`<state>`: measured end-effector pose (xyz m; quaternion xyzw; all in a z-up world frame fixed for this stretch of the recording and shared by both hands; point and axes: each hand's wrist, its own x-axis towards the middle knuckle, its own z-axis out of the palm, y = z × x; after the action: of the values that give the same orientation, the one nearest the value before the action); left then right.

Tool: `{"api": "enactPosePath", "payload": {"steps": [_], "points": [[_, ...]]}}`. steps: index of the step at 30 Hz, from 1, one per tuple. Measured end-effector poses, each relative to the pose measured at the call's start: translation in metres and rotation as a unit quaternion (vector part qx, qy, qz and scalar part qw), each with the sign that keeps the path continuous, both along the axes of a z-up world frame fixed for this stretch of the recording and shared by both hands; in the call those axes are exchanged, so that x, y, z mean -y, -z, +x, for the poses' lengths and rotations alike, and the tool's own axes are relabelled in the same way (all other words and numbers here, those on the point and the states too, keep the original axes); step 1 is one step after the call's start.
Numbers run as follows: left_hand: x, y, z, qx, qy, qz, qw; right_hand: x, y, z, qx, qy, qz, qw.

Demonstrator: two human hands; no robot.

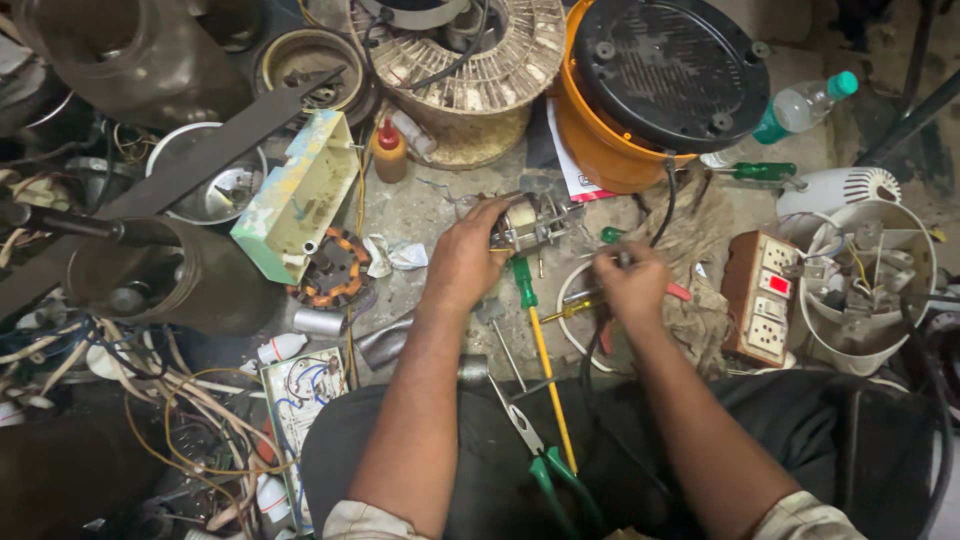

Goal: The person sits on the floor in a cluttered workshop and repairs a small electrical motor. They use a screwdriver to remove screws, disassemble the motor housing, and manipulate the internal wires and components with pliers and their hands.

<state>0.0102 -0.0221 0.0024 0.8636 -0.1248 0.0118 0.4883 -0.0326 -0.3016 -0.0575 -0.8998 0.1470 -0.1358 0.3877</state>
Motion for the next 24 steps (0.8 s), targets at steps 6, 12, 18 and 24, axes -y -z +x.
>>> {"api": "enactPosePath", "payload": {"steps": [6,12,18,24], "points": [[0.0,-0.001,-0.003,0.019,-0.003,-0.01,1.0,-0.025,-0.004,-0.002,-0.078,-0.109,-0.189,0.973],[-0.001,-0.005,-0.004,-0.006,-0.004,-0.009,1.0,-0.037,-0.023,-0.002,-0.121,-0.096,-0.146,0.977],[0.0,-0.008,-0.005,0.005,-0.014,-0.012,1.0,-0.051,-0.051,0.061,-0.327,0.034,0.299,0.896],[0.0,-0.013,-0.006,-0.033,0.007,-0.032,0.999,-0.076,-0.022,0.089,-0.431,-0.004,0.369,0.823]]}}
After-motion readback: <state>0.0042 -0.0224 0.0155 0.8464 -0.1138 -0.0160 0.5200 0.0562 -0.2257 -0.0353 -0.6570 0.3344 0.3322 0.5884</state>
